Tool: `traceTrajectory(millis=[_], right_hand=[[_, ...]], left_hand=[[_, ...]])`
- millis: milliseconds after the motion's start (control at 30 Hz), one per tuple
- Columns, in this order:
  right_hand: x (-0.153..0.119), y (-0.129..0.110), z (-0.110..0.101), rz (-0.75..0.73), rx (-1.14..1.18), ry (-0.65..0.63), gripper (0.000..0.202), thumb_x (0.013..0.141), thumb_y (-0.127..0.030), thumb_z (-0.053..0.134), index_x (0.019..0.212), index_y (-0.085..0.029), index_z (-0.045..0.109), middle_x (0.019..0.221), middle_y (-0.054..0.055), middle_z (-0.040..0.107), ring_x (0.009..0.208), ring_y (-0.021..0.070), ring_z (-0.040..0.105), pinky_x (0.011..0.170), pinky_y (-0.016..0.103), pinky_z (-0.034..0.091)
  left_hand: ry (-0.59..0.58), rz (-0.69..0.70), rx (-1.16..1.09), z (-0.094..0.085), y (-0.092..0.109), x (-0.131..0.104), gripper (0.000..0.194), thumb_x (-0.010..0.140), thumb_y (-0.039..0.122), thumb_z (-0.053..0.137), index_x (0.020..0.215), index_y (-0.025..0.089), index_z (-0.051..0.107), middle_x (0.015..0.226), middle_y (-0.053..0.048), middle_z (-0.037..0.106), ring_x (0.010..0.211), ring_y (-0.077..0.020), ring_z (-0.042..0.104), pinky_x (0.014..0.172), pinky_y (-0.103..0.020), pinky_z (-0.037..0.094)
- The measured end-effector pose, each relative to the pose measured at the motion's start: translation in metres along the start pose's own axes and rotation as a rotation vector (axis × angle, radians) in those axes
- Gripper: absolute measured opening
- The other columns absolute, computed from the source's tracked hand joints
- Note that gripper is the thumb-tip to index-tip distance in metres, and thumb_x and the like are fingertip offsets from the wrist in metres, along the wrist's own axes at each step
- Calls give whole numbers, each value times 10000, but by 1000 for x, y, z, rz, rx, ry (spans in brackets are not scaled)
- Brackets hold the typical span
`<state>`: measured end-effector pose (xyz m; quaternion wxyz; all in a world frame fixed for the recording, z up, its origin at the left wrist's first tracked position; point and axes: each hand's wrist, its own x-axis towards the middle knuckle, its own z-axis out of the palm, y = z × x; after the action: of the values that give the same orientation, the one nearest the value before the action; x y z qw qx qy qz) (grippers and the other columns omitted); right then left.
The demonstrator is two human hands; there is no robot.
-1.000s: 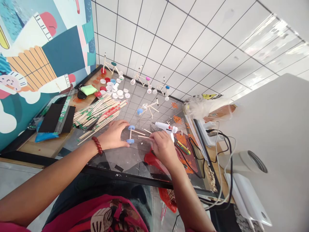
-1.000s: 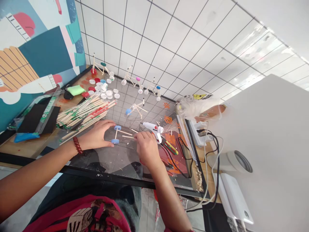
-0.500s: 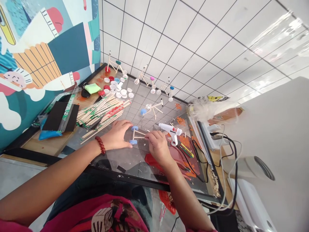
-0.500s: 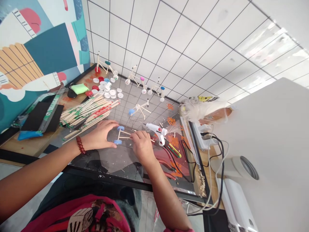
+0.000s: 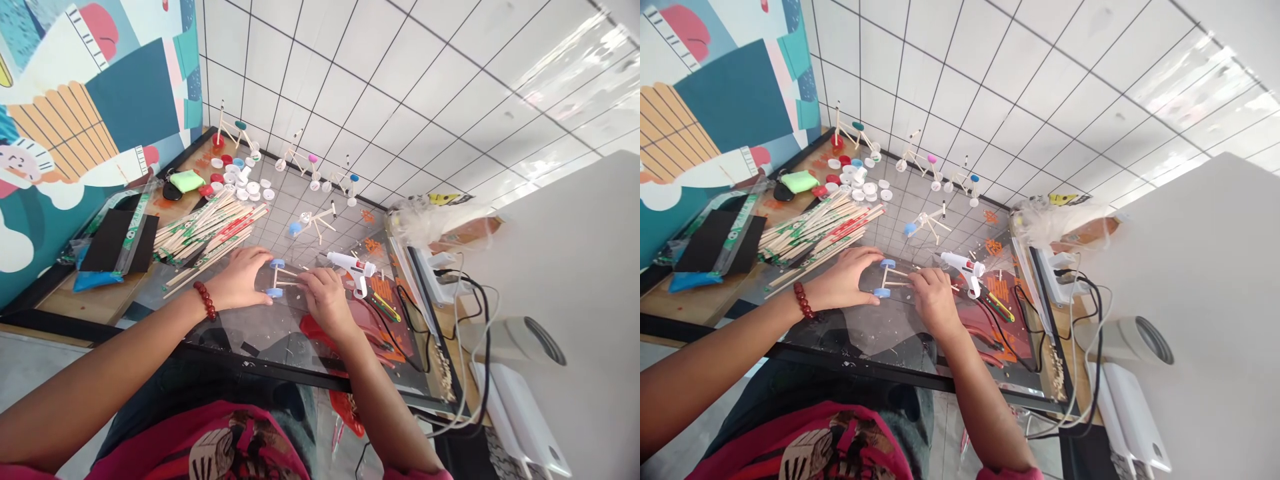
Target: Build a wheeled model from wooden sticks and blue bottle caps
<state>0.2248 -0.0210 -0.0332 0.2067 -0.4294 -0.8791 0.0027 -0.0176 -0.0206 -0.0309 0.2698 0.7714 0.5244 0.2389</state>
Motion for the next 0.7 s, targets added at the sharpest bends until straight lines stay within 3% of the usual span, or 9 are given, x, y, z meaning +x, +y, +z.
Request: traceTrajectory(millis=[200,333,700], right_hand=[[-10,12,-11,108,35,64,10,902,-206,638,911,-205,640,906,62,691,888,252,593,802,370,406],[-14,20,-11,167,45,70,65,906,-178,608,865,-208,649,887,60,690,892,248,599,810,372,402],[-5,16,-2,210,-10,-100,165,925,-180,644,1061,-208,734,1028,74,726,966,253,599,803,361,354]], left_hand=[[3,1,21,0,0,0,763,578,343,893,1268,194,604,1409,-147,554,1370,-379,465,1174,-522,326],[17,2,24,1,-2,0,748,577,343,891,1259,209,613,1399,-135,565,1358,-373,482,1172,-517,335],[26,6,52,3,-6,1,744,583,391,876,1253,205,612,1396,-132,563,1339,-374,494,1157,-518,359]])
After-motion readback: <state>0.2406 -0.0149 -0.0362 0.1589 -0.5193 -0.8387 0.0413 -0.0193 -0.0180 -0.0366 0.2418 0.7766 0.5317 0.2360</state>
